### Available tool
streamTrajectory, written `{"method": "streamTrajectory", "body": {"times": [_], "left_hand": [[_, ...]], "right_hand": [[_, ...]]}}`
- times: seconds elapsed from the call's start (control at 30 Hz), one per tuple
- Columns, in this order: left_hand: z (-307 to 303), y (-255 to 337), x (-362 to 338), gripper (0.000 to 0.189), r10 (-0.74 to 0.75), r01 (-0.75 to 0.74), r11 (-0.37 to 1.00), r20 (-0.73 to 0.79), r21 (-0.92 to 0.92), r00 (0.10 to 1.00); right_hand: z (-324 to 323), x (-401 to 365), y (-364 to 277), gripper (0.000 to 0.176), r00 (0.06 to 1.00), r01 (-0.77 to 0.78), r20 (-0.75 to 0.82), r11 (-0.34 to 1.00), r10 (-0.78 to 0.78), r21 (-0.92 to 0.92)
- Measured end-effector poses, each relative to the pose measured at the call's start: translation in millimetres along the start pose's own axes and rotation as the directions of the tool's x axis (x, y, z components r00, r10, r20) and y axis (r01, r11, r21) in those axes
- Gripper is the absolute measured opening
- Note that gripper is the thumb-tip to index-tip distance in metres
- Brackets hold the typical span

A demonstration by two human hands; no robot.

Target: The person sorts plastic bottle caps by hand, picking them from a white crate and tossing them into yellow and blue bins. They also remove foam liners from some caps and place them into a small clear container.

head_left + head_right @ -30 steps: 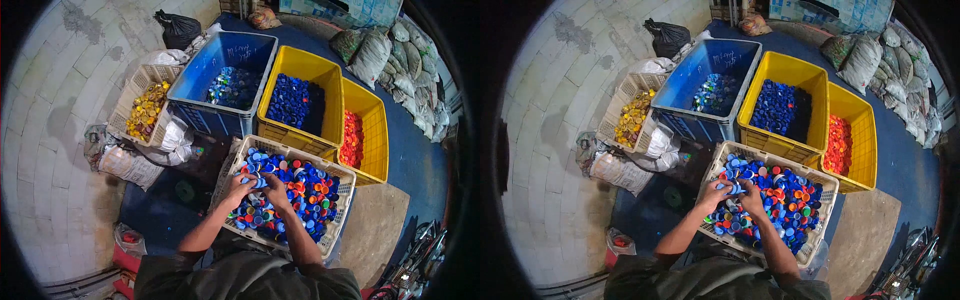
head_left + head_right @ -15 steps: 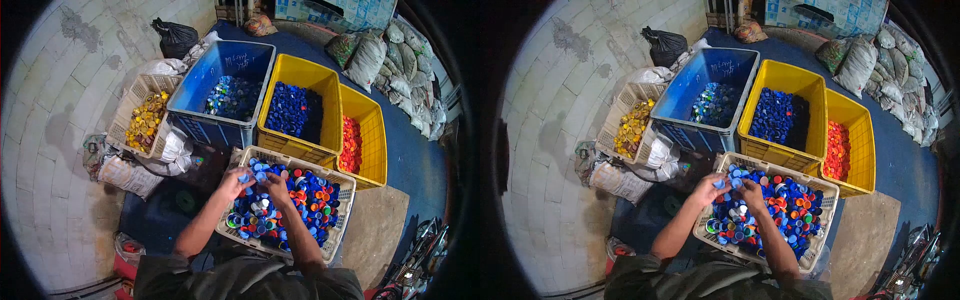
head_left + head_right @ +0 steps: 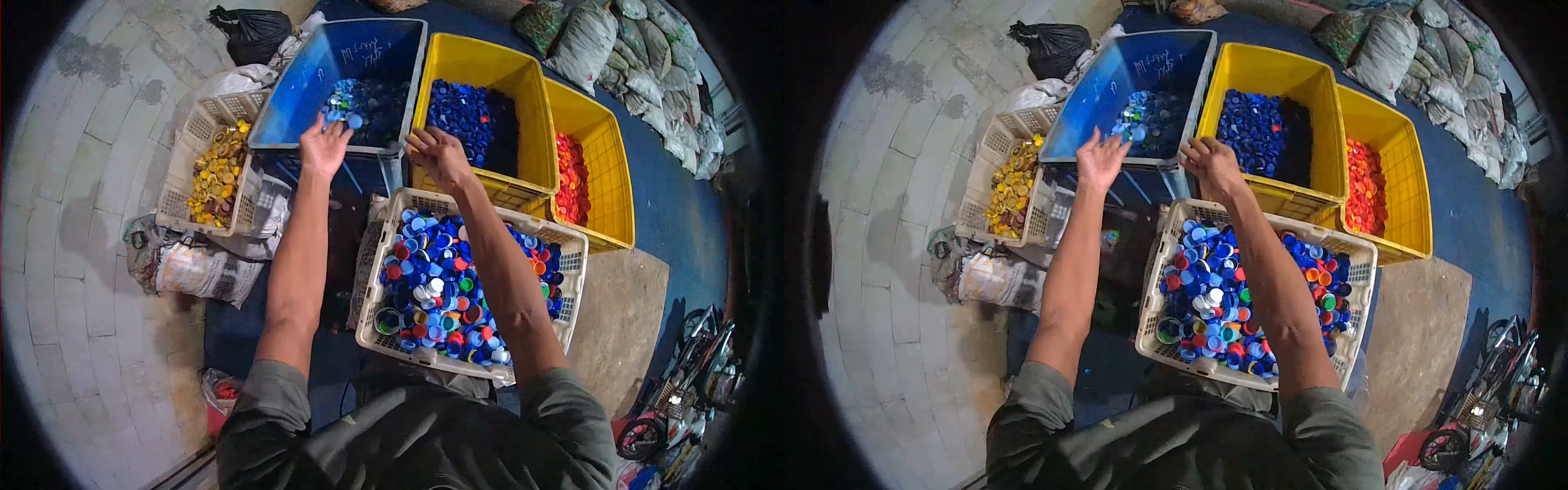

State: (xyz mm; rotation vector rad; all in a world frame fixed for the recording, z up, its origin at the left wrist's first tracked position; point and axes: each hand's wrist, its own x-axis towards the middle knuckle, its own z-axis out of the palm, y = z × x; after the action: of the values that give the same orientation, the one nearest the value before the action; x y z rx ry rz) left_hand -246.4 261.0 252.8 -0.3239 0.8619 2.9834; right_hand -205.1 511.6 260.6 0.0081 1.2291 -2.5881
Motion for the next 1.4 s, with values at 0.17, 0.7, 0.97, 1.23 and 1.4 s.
{"method": "streamTrajectory", "body": {"times": [0.17,0.7,0.97,1.23,1.4], "left_hand": [[-38,-10,-5,0.054,0.039,-0.040,0.998,0.010,0.042,0.999],[-10,-113,-201,0.047,-0.336,-0.368,-0.500,0.216,0.784,0.917],[-20,-121,-200,0.038,-0.236,-0.414,-0.479,0.341,0.774,0.910],[-7,-146,-207,0.026,-0.177,-0.254,0.170,0.283,0.952,0.943],[4,-167,-220,0.011,-0.416,0.198,0.460,0.013,0.866,0.909]], "right_hand": [[-43,-76,-6,0.057,0.986,0.036,-0.161,0.999,-0.034,0.009],[-135,-299,32,0.033,0.782,-0.163,-0.548,0.752,-0.297,-0.639],[-97,-309,37,0.027,0.934,-0.114,-0.158,0.152,-0.320,-0.982],[-87,-302,51,0.027,0.935,-0.187,-0.140,-0.117,-0.326,-0.975],[-108,-282,36,0.024,0.817,-0.263,-0.228,0.009,-0.529,-0.965]]}}
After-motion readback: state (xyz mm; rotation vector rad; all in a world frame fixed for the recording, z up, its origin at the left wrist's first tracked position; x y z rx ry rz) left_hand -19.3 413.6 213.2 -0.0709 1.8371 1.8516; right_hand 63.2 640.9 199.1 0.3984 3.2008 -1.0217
